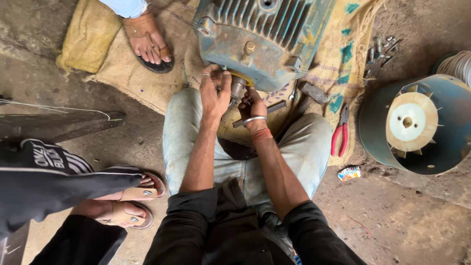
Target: The person sits on the floor and works on an electric motor, using a hammer and pliers to remove the fan impeller from the shaft and fitting a metal coupling onto the motor shaft, tapping it into place and tightening it with a spanner.
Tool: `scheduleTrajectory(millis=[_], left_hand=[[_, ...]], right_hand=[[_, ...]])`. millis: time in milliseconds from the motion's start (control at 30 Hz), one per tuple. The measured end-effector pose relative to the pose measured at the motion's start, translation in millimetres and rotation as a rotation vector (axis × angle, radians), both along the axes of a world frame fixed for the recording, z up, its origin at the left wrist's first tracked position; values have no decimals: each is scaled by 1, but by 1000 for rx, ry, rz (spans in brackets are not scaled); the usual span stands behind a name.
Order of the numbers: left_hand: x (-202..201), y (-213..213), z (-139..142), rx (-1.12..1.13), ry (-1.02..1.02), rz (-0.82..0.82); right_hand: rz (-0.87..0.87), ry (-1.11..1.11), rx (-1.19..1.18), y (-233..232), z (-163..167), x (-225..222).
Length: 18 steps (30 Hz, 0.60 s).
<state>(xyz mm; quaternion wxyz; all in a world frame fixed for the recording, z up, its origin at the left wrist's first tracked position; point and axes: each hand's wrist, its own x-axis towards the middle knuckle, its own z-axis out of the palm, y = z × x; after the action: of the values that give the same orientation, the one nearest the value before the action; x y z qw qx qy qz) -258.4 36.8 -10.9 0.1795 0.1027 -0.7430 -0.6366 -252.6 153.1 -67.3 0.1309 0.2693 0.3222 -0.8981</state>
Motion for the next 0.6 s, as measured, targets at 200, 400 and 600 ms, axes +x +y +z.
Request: scheduleTrajectory(millis=[200,400,600], left_hand=[[-4,3,-4,-207,78,22],[-2,2,-11,-138,-23,75],[-8,2,-10,-201,94,6]], right_hand=[[-14,-115,1,4,9,-1],[6,-37,184,9,2,-5],[102,-109,-40,14,6,-8]])
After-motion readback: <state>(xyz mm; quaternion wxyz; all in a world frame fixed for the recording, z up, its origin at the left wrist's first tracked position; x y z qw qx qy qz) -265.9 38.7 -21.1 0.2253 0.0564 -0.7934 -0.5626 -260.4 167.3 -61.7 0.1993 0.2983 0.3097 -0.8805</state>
